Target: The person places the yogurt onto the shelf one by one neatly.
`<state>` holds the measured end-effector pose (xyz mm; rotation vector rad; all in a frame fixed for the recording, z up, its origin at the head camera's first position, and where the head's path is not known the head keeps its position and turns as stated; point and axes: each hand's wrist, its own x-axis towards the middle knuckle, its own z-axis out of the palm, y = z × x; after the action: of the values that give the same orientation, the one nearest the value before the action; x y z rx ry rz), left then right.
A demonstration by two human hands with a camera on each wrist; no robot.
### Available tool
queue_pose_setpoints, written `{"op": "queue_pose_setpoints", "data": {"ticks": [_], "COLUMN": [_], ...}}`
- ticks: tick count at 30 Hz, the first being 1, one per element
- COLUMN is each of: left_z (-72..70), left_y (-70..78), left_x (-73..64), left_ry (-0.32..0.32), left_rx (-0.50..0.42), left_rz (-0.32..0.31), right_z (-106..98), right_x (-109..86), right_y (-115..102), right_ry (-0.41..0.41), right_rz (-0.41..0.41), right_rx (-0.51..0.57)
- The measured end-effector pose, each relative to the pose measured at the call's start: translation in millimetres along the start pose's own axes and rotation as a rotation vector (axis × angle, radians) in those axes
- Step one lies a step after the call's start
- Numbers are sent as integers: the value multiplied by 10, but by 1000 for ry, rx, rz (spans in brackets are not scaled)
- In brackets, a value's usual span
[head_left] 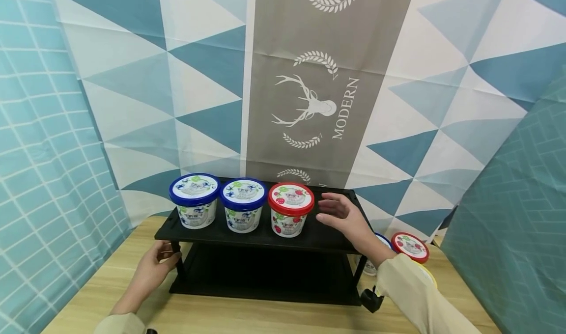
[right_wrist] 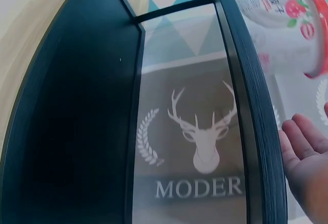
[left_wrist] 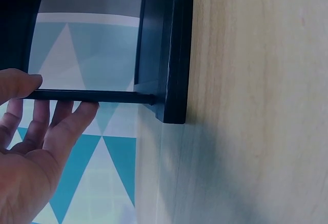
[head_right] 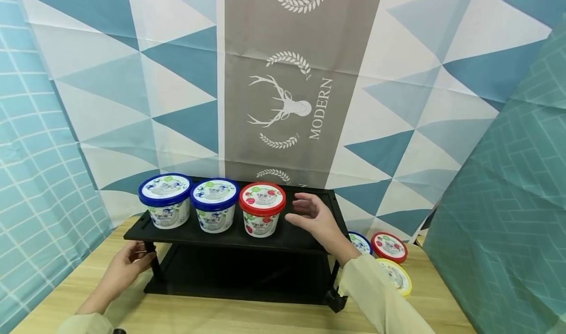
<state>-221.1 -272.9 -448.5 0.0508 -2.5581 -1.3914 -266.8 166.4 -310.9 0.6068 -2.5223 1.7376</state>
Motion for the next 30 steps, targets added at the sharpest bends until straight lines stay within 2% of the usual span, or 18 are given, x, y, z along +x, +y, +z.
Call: {"op": "queue_pose_setpoints", "data": {"ticks": [7, 16, 30], "left_z": [-3, -20, 7], "left_y": [15, 34, 7], "left_x": [17, -1, 26], "left_ry": [-8, 13, 23], "left_rx": [16, 24, 36], "left_rz": [5, 5, 21], "right_z": [-307, -620, -929], "right_x": [-190, -434, -785], "right_y": [75, 170, 436], "right_ry": [111, 167, 249], "right_rz": [-64, 20, 32], "right_rx": [-21, -101, -158]}}
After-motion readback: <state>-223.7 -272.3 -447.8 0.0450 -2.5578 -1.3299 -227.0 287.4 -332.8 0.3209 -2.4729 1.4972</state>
